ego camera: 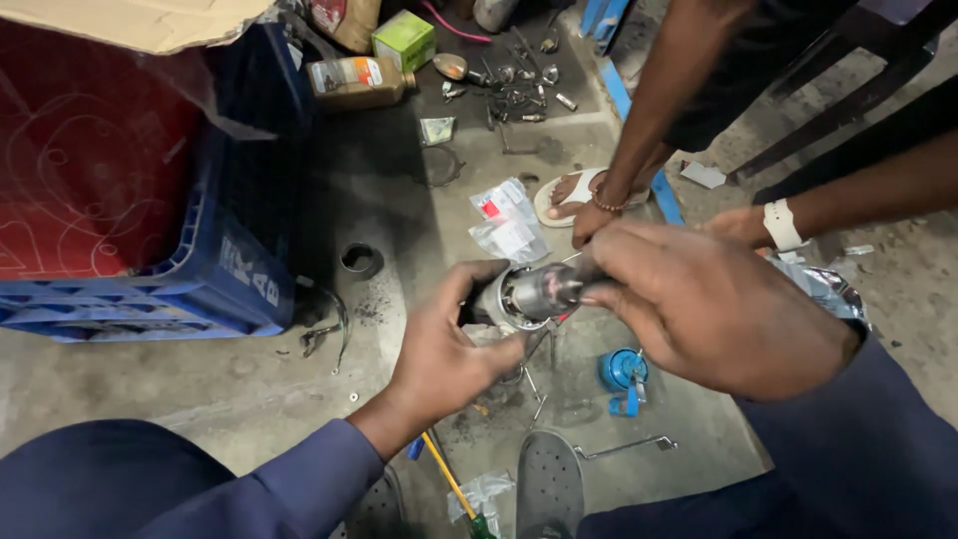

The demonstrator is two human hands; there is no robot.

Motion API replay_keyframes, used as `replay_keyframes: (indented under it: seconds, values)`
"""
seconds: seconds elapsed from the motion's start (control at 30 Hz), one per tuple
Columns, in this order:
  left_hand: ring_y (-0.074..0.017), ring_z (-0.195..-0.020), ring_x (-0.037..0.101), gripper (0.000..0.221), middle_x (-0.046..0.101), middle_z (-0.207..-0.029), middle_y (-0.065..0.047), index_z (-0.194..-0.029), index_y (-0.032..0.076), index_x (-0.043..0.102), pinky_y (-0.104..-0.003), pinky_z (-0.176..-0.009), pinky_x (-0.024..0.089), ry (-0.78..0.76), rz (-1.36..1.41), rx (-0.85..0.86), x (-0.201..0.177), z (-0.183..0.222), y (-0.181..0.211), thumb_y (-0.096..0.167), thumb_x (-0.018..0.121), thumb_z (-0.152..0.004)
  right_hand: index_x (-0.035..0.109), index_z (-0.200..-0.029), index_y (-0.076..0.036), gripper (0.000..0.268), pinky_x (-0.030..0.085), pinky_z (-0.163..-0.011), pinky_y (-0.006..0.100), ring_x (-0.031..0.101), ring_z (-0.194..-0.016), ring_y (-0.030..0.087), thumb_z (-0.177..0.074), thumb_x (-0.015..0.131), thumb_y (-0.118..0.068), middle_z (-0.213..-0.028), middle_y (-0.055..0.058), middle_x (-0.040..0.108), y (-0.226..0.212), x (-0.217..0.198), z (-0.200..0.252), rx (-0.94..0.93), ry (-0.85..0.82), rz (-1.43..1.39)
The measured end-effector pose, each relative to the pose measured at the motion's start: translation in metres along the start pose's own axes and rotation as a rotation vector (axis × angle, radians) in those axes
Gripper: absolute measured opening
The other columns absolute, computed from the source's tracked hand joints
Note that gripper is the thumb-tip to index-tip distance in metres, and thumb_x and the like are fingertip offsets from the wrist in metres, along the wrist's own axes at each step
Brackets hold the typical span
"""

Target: The person lubricates a cylindrical mechanical part with a grease gun, then uses an Allen key to tighten internal components. They insert a rotor into a stator housing and wipe the exterior with a cloth.

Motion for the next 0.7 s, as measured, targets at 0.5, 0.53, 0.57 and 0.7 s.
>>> replay_keyframes:
  seconds: [0.5, 0.53, 0.57, 0.7]
  values:
    - [-0.014, -0.112, 0.067, 0.069, 0.07, -0.124, -0.009, -0.139, -0.005, 0.056, -0.031, -0.1, 0.054, -0.344, 0.573, -0.28, 0.007, -0.003, 0.001, -0.005, 0.082, -0.075, 0.066, -0.132, 0.0, 0.036, 0.057, -0.077, 0.025, 0.07, -0.09, 0.013, -0.097, 0.065, -0.006, -0.102, 0.01, 0.075, 0.014, -0.012, 0.007, 0.088, 0.125, -0.571]
    - [-0.014, -0.111, 0.067, 0.071, 0.07, -0.124, -0.009, -0.14, -0.004, 0.056, -0.031, -0.1, 0.054, -0.386, 0.598, -0.32, 0.008, -0.001, 0.004, -0.006, 0.082, -0.074, 0.068, -0.134, -0.002, 0.037, 0.059, -0.074, 0.023, 0.07, -0.084, 0.011, -0.098, 0.063, -0.002, -0.097, 0.01, 0.075, 0.019, -0.005, 0.009, 0.214, 0.079, -0.765]
    - [-0.014, -0.111, 0.067, 0.071, 0.07, -0.124, -0.009, -0.14, -0.004, 0.056, -0.031, -0.1, 0.054, -0.389, 0.598, -0.32, 0.008, 0.001, 0.007, -0.006, 0.082, -0.074, 0.068, -0.134, -0.002, 0.037, 0.059, -0.074, 0.023, 0.07, -0.084, 0.011, -0.098, 0.063, -0.002, -0.097, 0.01, 0.075, 0.018, -0.003, 0.009, 0.217, 0.082, -0.764]
    - [-0.0142, -0.108, 0.068, 0.07, 0.07, -0.121, -0.009, -0.14, -0.003, 0.056, -0.031, -0.094, 0.056, -0.434, 0.629, -0.363, 0.011, 0.006, 0.016, -0.008, 0.081, -0.075, 0.073, -0.122, 0.003, 0.027, 0.061, -0.072, 0.024, 0.073, -0.087, 0.01, -0.097, 0.065, 0.001, -0.105, 0.012, 0.08, 0.02, 0.011, 0.012, 0.275, 0.069, -0.964]
Point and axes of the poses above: each hand's wrist, its own z-axis away from the middle knuckle, its own x-axis out of the palm, y = z × x, the point moved 6 cm from there along -z, towards the middle knuckle
